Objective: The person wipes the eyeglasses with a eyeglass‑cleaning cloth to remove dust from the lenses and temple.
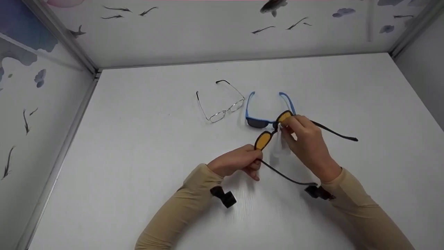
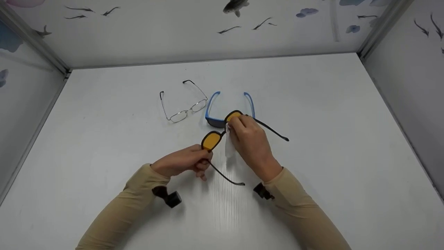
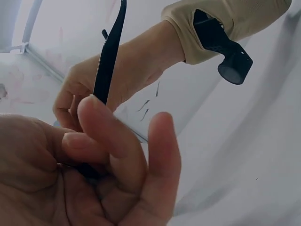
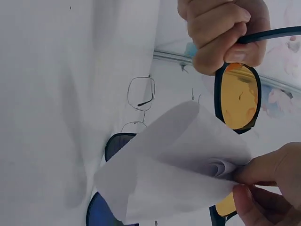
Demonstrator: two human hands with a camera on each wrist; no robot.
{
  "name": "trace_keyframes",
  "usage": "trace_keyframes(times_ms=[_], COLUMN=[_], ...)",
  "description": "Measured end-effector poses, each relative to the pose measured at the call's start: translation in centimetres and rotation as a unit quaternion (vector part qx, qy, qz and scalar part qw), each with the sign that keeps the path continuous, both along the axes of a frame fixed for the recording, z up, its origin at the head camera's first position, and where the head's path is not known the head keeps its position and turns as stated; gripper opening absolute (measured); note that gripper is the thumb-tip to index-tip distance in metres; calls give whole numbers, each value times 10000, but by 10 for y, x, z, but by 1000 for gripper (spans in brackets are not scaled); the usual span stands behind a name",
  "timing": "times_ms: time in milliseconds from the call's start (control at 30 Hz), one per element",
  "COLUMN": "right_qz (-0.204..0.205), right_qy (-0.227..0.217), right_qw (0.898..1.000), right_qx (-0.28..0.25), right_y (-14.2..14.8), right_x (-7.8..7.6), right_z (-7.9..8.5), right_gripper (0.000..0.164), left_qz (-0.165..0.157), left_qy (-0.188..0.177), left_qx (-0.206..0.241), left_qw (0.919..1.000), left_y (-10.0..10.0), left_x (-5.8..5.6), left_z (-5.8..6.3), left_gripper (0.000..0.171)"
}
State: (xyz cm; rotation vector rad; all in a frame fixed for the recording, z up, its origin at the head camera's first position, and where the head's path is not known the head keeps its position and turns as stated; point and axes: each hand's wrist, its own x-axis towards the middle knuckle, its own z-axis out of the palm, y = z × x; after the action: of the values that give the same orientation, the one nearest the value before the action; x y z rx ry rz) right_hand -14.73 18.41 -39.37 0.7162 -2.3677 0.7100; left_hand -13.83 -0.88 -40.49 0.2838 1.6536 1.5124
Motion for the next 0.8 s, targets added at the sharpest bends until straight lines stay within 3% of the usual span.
trace_keyframes(times_ms=[167, 267, 367, 500, 667, 800], right_qz=[-820, -983, -550, 97, 146, 308], right_qy=[461, 852, 1005, 880, 597, 486], right_qw=[9952, 9913, 9934, 9960, 9981, 9983], right_qx=[279, 222, 25, -123, -12, -21], right_y=[1, 0, -1, -1, 2, 8], right_x=[-2, -4, -5, -4, -3, 0], right_z=[0, 2, 5, 6, 0, -4], right_gripper=[11, 9, 11, 16, 17, 20], left_qz=[-42, -66, 36, 268, 446, 458], left_qy=[174, 274, 333, 303, 281, 350], left_qx=[-322, -484, -443, -51, 622, 842], left_qw=[9993, 9984, 9985, 9992, 9967, 9948], left_y=[4, 8, 9, 8, 2, -6], left_x=[3, 6, 5, 1, -3, -6], left_z=[2, 4, 5, 4, 6, 10], left_gripper=[25, 22, 20, 21, 23, 19])
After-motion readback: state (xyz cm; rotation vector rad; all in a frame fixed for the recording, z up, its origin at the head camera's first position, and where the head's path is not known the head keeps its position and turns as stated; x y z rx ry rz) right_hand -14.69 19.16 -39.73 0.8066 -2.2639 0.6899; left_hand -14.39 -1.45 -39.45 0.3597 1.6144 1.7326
